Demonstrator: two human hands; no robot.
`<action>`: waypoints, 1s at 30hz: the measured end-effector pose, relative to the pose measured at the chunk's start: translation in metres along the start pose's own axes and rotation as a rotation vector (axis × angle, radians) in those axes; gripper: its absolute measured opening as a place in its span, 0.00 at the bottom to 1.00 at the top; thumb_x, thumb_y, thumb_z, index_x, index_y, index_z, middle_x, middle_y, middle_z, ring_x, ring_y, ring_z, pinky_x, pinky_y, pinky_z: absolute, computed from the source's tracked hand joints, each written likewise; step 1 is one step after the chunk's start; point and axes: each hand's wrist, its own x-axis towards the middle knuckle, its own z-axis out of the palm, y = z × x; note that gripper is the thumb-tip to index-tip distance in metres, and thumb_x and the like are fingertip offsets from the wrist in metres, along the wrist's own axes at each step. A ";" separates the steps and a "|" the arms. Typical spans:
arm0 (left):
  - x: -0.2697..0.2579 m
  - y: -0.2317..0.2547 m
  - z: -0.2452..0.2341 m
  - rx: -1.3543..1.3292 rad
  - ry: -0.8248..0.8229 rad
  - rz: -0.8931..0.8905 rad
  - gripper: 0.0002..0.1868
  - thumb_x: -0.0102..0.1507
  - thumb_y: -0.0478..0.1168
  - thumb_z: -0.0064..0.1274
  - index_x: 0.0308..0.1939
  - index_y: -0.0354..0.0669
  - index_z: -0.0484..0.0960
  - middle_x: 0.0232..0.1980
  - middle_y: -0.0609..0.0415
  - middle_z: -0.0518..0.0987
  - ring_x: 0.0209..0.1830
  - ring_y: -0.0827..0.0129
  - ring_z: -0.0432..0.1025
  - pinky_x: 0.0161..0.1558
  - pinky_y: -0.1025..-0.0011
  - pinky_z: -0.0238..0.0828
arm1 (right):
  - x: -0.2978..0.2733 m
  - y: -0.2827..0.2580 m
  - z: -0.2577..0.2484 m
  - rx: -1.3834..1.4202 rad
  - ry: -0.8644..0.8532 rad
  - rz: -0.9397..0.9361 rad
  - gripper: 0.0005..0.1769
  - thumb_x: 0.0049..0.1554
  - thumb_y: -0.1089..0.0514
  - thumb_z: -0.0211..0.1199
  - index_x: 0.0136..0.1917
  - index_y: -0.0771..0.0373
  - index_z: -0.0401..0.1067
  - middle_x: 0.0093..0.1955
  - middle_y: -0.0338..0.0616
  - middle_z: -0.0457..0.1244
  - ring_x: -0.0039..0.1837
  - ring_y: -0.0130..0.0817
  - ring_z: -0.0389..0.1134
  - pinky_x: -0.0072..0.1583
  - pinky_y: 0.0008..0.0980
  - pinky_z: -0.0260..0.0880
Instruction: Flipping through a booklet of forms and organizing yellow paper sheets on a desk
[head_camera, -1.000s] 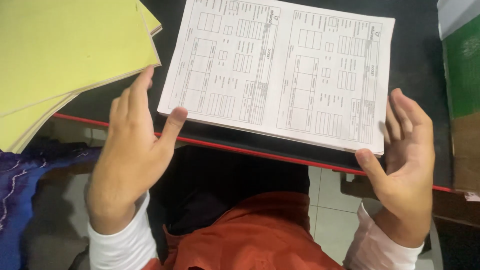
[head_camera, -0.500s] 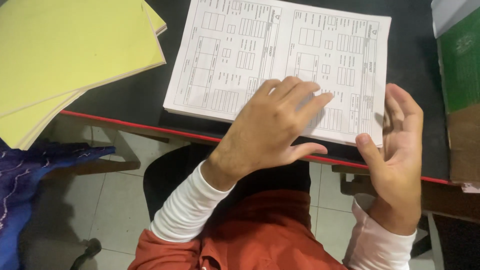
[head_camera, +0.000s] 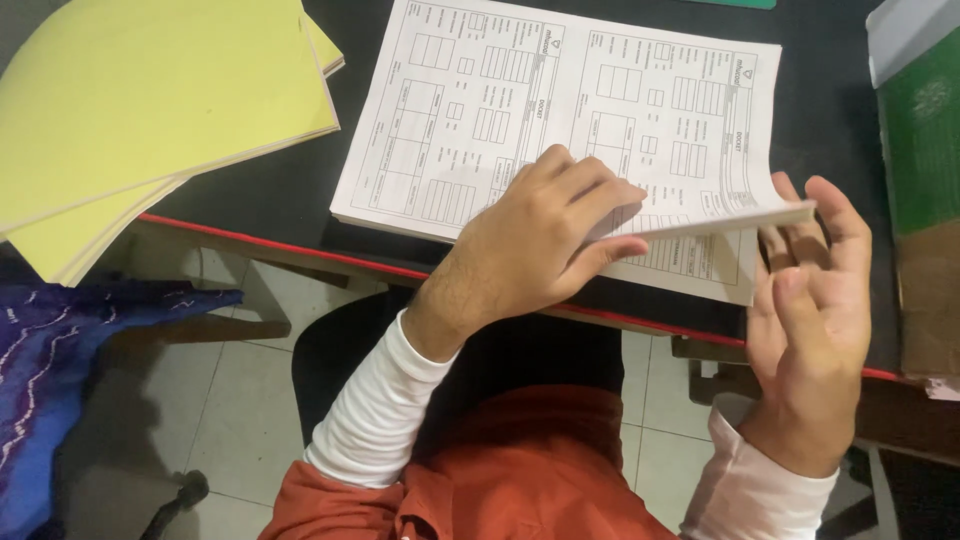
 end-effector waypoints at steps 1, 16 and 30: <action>0.000 0.001 -0.002 -0.078 0.017 -0.041 0.19 0.71 0.50 0.47 0.53 0.38 0.78 0.48 0.51 0.79 0.42 0.62 0.65 0.46 0.67 0.67 | 0.000 0.001 -0.003 0.032 -0.032 -0.016 0.35 0.65 0.51 0.47 0.80 0.62 0.42 0.85 0.66 0.43 0.85 0.53 0.46 0.84 0.48 0.51; 0.003 0.005 -0.013 -0.489 0.169 -0.334 0.14 0.67 0.44 0.53 0.44 0.36 0.87 0.41 0.51 0.88 0.35 0.71 0.81 0.34 0.79 0.75 | 0.022 -0.038 0.012 -0.028 0.080 0.212 0.29 0.64 0.50 0.47 0.75 0.62 0.52 0.52 0.69 0.67 0.38 0.51 0.71 0.41 0.32 0.74; 0.001 0.006 -0.028 -0.796 0.169 -0.539 0.21 0.67 0.40 0.56 0.63 0.46 0.74 0.42 0.49 0.89 0.45 0.66 0.86 0.43 0.77 0.84 | 0.027 -0.002 0.001 0.054 0.160 0.234 0.38 0.55 0.56 0.56 0.78 0.58 0.56 0.30 0.34 0.60 0.27 0.24 0.60 0.22 0.20 0.57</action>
